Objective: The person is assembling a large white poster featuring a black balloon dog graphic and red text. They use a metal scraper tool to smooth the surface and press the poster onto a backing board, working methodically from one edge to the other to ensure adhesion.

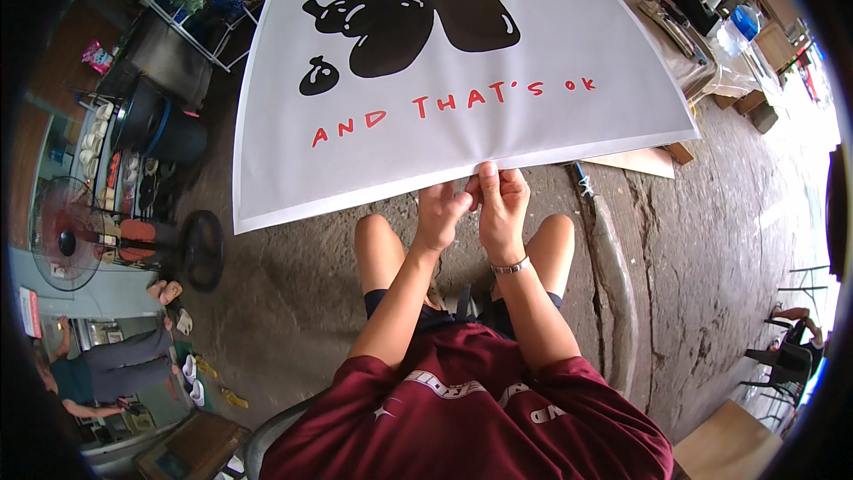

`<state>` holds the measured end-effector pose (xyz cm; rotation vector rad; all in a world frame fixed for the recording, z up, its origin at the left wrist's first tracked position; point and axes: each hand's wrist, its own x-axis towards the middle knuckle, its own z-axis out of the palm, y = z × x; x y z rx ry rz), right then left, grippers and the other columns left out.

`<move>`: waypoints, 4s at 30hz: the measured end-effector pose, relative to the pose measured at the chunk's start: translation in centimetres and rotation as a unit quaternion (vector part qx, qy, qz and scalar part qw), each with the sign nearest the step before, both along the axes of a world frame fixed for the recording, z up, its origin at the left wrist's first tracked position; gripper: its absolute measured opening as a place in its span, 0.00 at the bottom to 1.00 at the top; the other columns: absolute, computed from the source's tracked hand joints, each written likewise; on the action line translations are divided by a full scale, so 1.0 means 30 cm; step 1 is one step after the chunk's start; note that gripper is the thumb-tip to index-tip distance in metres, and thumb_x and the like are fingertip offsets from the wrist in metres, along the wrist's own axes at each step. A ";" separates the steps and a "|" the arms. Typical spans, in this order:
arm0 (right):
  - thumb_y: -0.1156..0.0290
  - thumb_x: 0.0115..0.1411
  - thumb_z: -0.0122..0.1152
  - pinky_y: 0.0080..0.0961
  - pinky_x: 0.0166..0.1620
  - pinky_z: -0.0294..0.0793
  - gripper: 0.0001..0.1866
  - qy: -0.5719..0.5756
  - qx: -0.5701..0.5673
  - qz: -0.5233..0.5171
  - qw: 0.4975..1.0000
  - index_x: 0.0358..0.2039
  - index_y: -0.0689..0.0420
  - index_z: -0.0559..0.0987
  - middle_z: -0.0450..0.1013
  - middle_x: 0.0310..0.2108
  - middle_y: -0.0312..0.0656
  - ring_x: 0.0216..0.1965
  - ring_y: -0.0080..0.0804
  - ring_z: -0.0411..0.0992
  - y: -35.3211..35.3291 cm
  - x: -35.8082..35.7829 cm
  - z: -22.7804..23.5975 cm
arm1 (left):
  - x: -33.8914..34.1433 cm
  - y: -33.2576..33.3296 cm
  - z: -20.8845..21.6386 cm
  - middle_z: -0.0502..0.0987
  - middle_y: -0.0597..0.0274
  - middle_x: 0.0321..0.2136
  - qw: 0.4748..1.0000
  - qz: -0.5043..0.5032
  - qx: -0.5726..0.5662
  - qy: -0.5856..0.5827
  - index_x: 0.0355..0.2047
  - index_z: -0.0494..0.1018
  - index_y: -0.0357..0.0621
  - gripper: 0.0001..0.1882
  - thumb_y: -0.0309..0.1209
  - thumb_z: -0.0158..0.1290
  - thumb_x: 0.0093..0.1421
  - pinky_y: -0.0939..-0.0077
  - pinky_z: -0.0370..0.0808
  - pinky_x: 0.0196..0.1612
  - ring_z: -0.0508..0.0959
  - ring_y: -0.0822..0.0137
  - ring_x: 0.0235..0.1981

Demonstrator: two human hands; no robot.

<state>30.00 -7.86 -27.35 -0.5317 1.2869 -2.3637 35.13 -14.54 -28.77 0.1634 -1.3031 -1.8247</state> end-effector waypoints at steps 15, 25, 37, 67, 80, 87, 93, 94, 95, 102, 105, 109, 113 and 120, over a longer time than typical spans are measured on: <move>0.66 0.68 0.53 0.16 0.25 0.66 0.12 0.057 0.153 -0.003 0.987 0.35 0.64 0.77 0.71 0.22 0.30 0.20 0.15 0.65 0.044 -0.025 -0.002 | -0.044 -0.017 -0.006 0.79 0.59 0.33 0.999 0.014 -0.006 -0.040 0.43 0.74 0.34 0.10 0.28 0.54 0.63 0.82 0.70 0.25 0.74 0.73 0.25; 0.58 0.70 0.46 0.20 0.30 0.72 0.22 0.324 0.330 -0.092 0.882 0.25 0.60 0.78 0.75 0.21 0.36 0.24 0.23 0.74 0.490 -0.671 0.540 | -0.040 -0.037 -0.071 0.79 0.67 0.34 0.981 0.124 -0.145 -0.036 0.36 0.77 0.40 0.06 0.25 0.60 0.59 0.82 0.69 0.40 0.74 0.77 0.34; 0.50 0.68 0.43 0.50 0.49 0.69 0.23 0.567 0.666 -0.209 0.437 0.43 0.61 0.70 0.74 0.42 0.57 0.46 0.57 0.72 0.388 -1.740 0.315 | -0.043 -0.043 -0.041 0.81 0.66 0.39 0.988 0.066 -0.129 -0.047 0.41 0.78 0.42 0.08 0.27 0.58 0.61 0.73 0.71 0.49 0.76 0.73 0.42; 0.52 0.63 0.57 0.20 0.39 0.65 0.21 0.348 0.508 -0.250 0.747 0.45 0.58 0.77 0.72 0.35 0.33 0.37 0.22 0.66 0.643 -1.526 0.679 | -0.059 -0.118 -0.032 0.81 0.64 0.36 0.980 -0.026 -0.194 -0.026 0.38 0.79 0.42 0.07 0.26 0.60 0.59 0.75 0.76 0.42 0.79 0.71 0.37; 0.70 0.47 0.68 0.34 0.40 0.68 0.14 0.513 0.397 -0.180 0.739 0.35 0.60 0.79 0.75 0.32 0.41 0.32 0.39 0.73 0.291 0.064 0.106 | -0.056 -0.227 -0.035 0.80 0.60 0.40 0.882 0.029 -0.463 -0.081 0.39 0.79 0.46 0.07 0.30 0.59 0.60 0.69 0.75 0.46 0.80 0.62 0.40; 0.71 0.43 0.70 0.31 0.34 0.60 0.15 0.414 0.350 -0.144 0.828 0.32 0.58 0.76 0.72 0.27 0.39 0.24 0.37 0.67 0.149 0.100 0.000 | -0.055 -0.234 -0.077 0.78 0.57 0.45 0.863 0.018 -0.498 -0.086 0.45 0.76 0.42 0.13 0.34 0.56 0.62 0.69 0.75 0.47 0.79 0.61 0.43; 0.72 0.46 0.68 0.30 0.33 0.60 0.11 0.398 0.352 -0.144 0.835 0.30 0.58 0.76 0.69 0.24 0.40 0.22 0.38 0.64 0.143 0.085 -0.020 | -0.066 -0.245 -0.106 0.74 0.54 0.49 0.791 0.118 -0.595 -0.083 0.53 0.70 0.41 0.21 0.39 0.50 0.64 0.61 0.75 0.48 0.77 0.55 0.48; 0.72 0.46 0.68 0.30 0.33 0.59 0.11 0.400 0.351 -0.142 0.834 0.30 0.58 0.76 0.69 0.24 0.40 0.22 0.38 0.64 0.140 0.084 -0.018 | -0.063 -0.245 -0.132 0.73 0.52 0.50 0.769 0.145 -0.615 -0.090 0.54 0.69 0.40 0.22 0.39 0.50 0.64 0.60 0.75 0.49 0.76 0.53 0.49; 0.72 0.46 0.67 0.31 0.32 0.59 0.11 0.403 0.351 -0.141 0.834 0.30 0.58 0.76 0.69 0.23 0.40 0.22 0.38 0.64 0.139 0.083 -0.019 | -0.060 -0.247 -0.150 0.72 0.51 0.51 0.752 0.162 -0.632 -0.092 0.55 0.68 0.40 0.23 0.39 0.49 0.63 0.59 0.75 0.50 0.75 0.52 0.49; 0.73 0.45 0.67 0.30 0.32 0.58 0.11 0.405 0.339 -0.144 0.837 0.29 0.58 0.76 0.69 0.23 0.39 0.21 0.38 0.64 0.132 0.081 -0.038 | -0.049 -0.254 -0.188 0.70 0.48 0.53 0.778 0.129 -0.606 -0.103 0.57 0.66 0.39 0.26 0.39 0.50 0.61 0.55 0.72 0.54 0.74 0.48 0.52; 0.73 0.45 0.67 0.31 0.32 0.59 0.11 0.406 0.337 -0.148 0.836 0.29 0.58 0.76 0.69 0.23 0.39 0.22 0.38 0.64 0.133 0.077 -0.038 | -0.053 -0.255 -0.186 0.70 0.48 0.54 0.703 0.214 -0.673 -0.083 0.57 0.66 0.40 0.26 0.39 0.51 0.61 0.55 0.72 0.54 0.73 0.49 0.53; 0.73 0.45 0.67 0.30 0.32 0.59 0.11 0.404 0.326 -0.154 0.841 0.29 0.58 0.75 0.70 0.23 0.39 0.22 0.37 0.65 0.131 0.069 -0.038 | -0.052 -0.251 -0.199 0.71 0.50 0.54 0.702 0.201 -0.676 -0.096 0.56 0.68 0.41 0.25 0.38 0.50 0.61 0.57 0.72 0.53 0.74 0.50 0.52; 0.73 0.44 0.68 0.30 0.32 0.59 0.11 0.413 0.322 -0.157 0.838 0.28 0.57 0.75 0.70 0.23 0.38 0.22 0.36 0.65 0.128 0.061 -0.031 | -0.040 -0.248 -0.179 0.71 0.51 0.53 0.688 0.181 -0.692 -0.126 0.55 0.69 0.41 0.23 0.38 0.49 0.63 0.59 0.74 0.52 0.75 0.52 0.52; 0.74 0.44 0.69 0.29 0.32 0.58 0.11 0.423 0.329 -0.159 0.829 0.28 0.57 0.75 0.70 0.23 0.38 0.22 0.35 0.66 0.130 0.051 -0.039 | -0.032 -0.246 -0.221 0.71 0.48 0.54 0.712 0.148 -0.669 -0.155 0.57 0.67 0.40 0.24 0.39 0.46 0.64 0.58 0.74 0.53 0.75 0.53 0.52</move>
